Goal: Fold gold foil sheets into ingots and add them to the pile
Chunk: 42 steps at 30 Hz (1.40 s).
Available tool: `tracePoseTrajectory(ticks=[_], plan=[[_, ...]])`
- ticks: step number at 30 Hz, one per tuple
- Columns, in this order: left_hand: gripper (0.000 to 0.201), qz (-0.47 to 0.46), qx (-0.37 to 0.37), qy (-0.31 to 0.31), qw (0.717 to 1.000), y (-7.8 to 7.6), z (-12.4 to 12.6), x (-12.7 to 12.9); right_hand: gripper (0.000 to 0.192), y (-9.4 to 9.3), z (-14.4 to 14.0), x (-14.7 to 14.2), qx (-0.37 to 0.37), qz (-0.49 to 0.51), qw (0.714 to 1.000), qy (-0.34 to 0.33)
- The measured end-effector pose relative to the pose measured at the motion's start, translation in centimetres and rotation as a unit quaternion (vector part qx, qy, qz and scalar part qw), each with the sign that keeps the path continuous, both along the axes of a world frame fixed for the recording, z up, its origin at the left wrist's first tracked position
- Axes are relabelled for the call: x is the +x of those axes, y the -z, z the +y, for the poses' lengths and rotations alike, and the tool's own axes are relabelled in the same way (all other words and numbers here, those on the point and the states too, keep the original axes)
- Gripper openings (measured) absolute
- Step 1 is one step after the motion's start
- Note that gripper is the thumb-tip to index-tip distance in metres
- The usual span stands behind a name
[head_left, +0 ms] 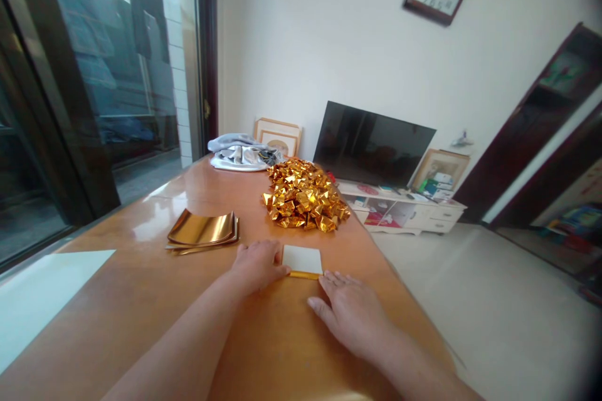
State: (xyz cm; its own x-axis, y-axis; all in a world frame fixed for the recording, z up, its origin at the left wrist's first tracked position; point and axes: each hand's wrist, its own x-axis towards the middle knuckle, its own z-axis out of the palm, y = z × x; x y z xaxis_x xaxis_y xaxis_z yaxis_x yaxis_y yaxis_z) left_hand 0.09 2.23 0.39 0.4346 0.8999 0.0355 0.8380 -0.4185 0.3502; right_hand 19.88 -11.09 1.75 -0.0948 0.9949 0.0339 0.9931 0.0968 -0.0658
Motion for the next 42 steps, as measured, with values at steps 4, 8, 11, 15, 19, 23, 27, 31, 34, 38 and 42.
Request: tracePoseTrajectory(ticks=[4, 8, 11, 15, 19, 23, 27, 31, 34, 38, 42], plan=[[0.033, -0.006, 0.004, 0.001, 1.0, 0.1, 0.1, 0.0, 0.053, -1.1, 0.7, 0.7, -0.007, 0.011, 1.0, -0.005], [0.033, -0.009, 0.006, -0.002, 1.0, 0.2, 0.1, 0.0, 0.048, -2.2, 1.7, 1.3, -0.05, -0.018, 0.998, -0.027], [0.032, -0.016, 0.003, -0.001, 1.0, 0.2, 0.2, 0.0, 0.049, -3.0, 2.3, 1.1, -0.068, -0.057, 0.995, -0.042], [0.031, -0.026, 0.008, -0.001, 1.0, 0.6, 0.3, 0.0, 0.048, -4.0, 2.3, 0.9, -0.092, -0.093, 0.99, -0.055], [0.029, -0.036, 0.012, 0.0, 0.999, 0.9, 0.5, 0.0, 0.045, -4.4, 3.4, 1.8, -0.085, -0.074, 0.992, -0.061], [0.028, -0.038, 0.01, 0.0, 0.999, 1.0, 0.5, -0.1, 0.039, -3.4, 6.4, 2.7, -0.022, 0.02, 0.999, -0.039], [0.027, -0.035, 0.012, -0.001, 0.999, 0.9, 0.3, -0.1, 0.031, -0.8, 9.0, 2.5, 0.029, 0.086, 0.996, -0.024], [0.025, -0.03, 0.028, 0.005, 0.999, 0.6, 0.1, 0.1, 0.043, 1.3, 9.5, 2.1, 0.055, 0.114, 0.992, -0.017], [0.023, -0.036, 0.025, 0.007, 0.999, 0.4, -0.1, 0.2, 0.034, 1.7, 9.0, 1.9, 0.046, 0.119, 0.991, -0.046], [0.018, -0.055, 0.014, 0.012, 0.998, 0.2, -0.2, 0.4, 0.032, 1.6, 8.5, 1.5, 0.051, 0.138, 0.988, -0.053], [0.014, -0.07, 0.02, 0.017, 0.997, 0.4, -0.2, 0.5, 0.046, 2.4, 9.0, 1.6, 0.078, 0.215, 0.973, -0.024]])
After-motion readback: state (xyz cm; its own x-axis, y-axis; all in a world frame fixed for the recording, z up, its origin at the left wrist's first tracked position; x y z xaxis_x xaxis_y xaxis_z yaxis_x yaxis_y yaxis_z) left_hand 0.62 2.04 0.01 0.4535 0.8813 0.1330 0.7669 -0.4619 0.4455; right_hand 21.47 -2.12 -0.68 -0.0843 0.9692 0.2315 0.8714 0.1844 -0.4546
